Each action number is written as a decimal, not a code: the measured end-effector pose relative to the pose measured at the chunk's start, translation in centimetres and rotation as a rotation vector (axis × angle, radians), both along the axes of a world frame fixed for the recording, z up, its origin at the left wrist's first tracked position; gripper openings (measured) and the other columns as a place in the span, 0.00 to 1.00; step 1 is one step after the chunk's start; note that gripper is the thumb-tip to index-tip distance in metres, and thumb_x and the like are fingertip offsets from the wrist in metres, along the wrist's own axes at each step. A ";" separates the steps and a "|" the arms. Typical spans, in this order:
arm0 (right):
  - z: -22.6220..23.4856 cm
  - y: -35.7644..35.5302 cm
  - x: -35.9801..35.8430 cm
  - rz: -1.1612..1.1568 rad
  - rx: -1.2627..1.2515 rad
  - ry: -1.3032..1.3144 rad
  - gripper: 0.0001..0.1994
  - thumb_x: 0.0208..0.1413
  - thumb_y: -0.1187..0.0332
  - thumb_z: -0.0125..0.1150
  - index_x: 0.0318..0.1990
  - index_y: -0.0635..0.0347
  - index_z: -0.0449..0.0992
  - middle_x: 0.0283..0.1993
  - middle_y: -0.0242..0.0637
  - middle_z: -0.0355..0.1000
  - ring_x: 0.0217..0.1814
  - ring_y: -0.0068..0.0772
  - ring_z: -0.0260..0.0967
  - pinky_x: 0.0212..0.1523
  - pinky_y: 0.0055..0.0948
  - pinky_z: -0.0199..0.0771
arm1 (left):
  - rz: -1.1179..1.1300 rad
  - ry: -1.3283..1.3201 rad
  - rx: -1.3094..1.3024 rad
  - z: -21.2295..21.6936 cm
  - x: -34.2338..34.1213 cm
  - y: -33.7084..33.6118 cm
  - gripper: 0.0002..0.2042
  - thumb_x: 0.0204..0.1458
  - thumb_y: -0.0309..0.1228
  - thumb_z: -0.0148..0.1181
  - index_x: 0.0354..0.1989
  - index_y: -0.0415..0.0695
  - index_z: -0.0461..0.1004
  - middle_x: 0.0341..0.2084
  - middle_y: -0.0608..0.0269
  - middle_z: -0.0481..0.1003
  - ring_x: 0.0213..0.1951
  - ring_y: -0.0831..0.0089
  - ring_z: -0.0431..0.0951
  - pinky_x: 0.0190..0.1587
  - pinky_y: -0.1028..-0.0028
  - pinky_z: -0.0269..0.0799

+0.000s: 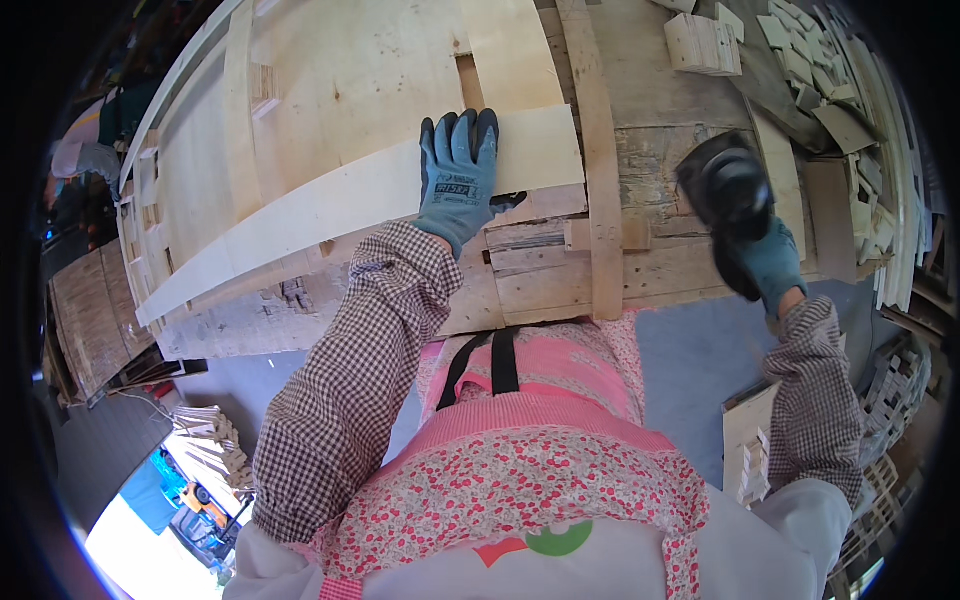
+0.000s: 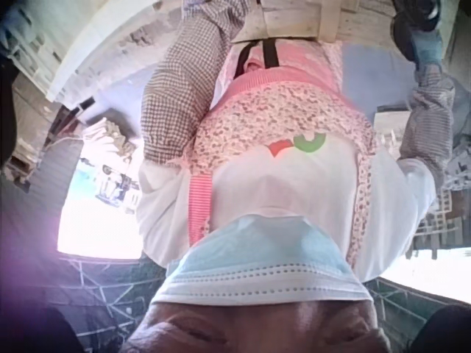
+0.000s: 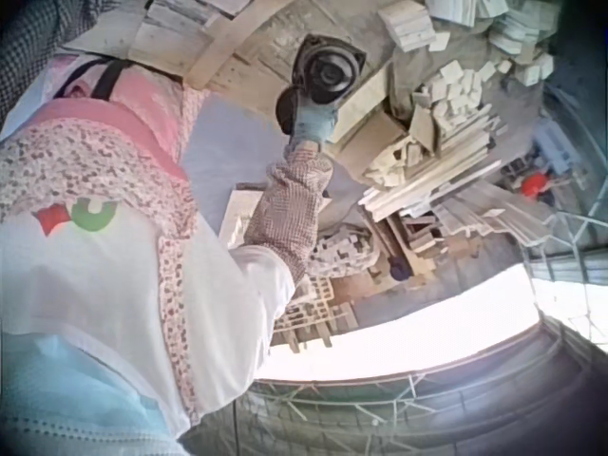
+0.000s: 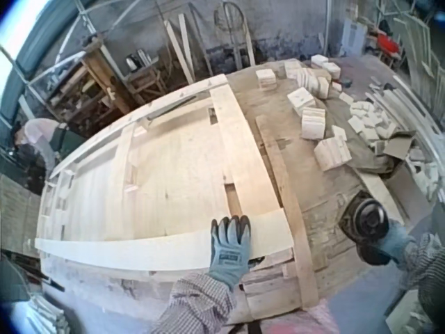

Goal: The person assembles wooden boxes by positioning wooden planks and using a nail gun to fasten them together. They repeatedly align planks, drive nails, and move between workstations to continue assembly.

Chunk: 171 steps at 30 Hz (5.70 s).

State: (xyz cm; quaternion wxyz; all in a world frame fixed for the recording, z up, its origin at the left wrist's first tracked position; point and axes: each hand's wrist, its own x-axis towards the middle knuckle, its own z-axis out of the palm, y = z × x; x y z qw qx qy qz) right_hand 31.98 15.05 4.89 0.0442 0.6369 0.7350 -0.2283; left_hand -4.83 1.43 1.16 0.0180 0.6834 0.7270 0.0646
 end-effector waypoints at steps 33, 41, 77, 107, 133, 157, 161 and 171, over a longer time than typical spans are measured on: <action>-4.7 -9.1 3.5 -0.581 -0.419 0.884 0.13 0.47 0.67 0.57 0.37 0.65 0.70 0.33 0.35 0.70 0.30 0.26 0.68 0.32 0.24 0.69 | -0.064 0.076 0.068 -0.4 -0.1 0.4 0.51 0.28 0.59 0.60 0.58 0.37 0.48 0.52 0.47 0.54 0.54 0.52 0.54 0.57 0.49 0.42; -2.4 -8.8 2.1 -0.714 -0.543 0.877 0.11 0.47 0.67 0.57 0.34 0.67 0.70 0.27 0.38 0.70 0.26 0.28 0.70 0.26 0.26 0.71 | -0.054 0.048 0.109 -0.4 -0.3 0.2 0.51 0.27 0.61 0.60 0.57 0.36 0.51 0.50 0.46 0.55 0.54 0.52 0.54 0.57 0.48 0.42; 16.3 -7.2 -13.5 0.664 -0.193 0.432 0.13 0.37 0.75 0.59 0.34 0.67 0.70 0.22 0.39 0.68 0.21 0.35 0.66 0.23 0.27 0.66 | 0.012 -0.227 0.014 0.7 -1.7 -0.4 0.54 0.25 0.54 0.65 0.59 0.33 0.45 0.55 0.47 0.53 0.57 0.51 0.51 0.60 0.52 0.38; 18.3 -15.8 -12.2 0.691 0.058 0.104 0.06 0.42 0.73 0.51 0.28 0.61 0.73 0.22 0.37 0.70 0.22 0.32 0.67 0.23 0.26 0.64 | 0.525 -0.016 0.172 0.0 -20.3 -12.1 0.15 0.42 0.48 0.56 0.22 0.48 0.73 0.20 0.60 0.71 0.30 0.63 0.70 0.39 0.65 0.60; 2.9 -39.9 -41.9 0.653 -0.880 0.397 0.06 0.40 0.73 0.58 0.29 0.62 0.73 0.24 0.38 0.70 0.18 0.31 0.67 0.20 0.27 0.67 | 2.260 -1.074 0.773 -15.7 7.5 -80.4 0.12 0.51 0.37 0.49 0.33 0.41 0.71 0.21 0.65 0.70 0.25 0.77 0.68 0.27 0.74 0.64; -2.1 -68.8 -81.7 1.093 -0.537 0.499 0.10 0.42 0.72 0.59 0.34 0.65 0.73 0.32 0.34 0.73 0.31 0.25 0.70 0.33 0.25 0.69 | 1.821 -0.718 0.696 -2.5 -37.0 -110.7 0.18 0.45 0.28 0.57 0.46 0.41 0.67 0.43 0.54 0.69 0.45 0.65 0.70 0.47 0.72 0.66; -4.5 -73.1 -90.2 0.914 -0.779 0.582 0.13 0.40 0.73 0.58 0.36 0.67 0.71 0.26 0.37 0.72 0.27 0.28 0.71 0.29 0.26 0.71 | 1.743 -0.598 0.308 1.2 -48.7 -114.9 0.20 0.42 0.30 0.59 0.46 0.42 0.67 0.42 0.53 0.70 0.45 0.60 0.70 0.47 0.70 0.65; -7.0 -79.8 -99.7 0.582 -0.859 0.695 0.12 0.43 0.77 0.54 0.39 0.66 0.69 0.30 0.38 0.71 0.32 0.33 0.72 0.29 0.28 0.71 | 1.394 -0.315 0.076 6.0 -81.6 -117.2 0.22 0.40 0.33 0.58 0.46 0.43 0.66 0.41 0.52 0.70 0.43 0.57 0.70 0.45 0.66 0.65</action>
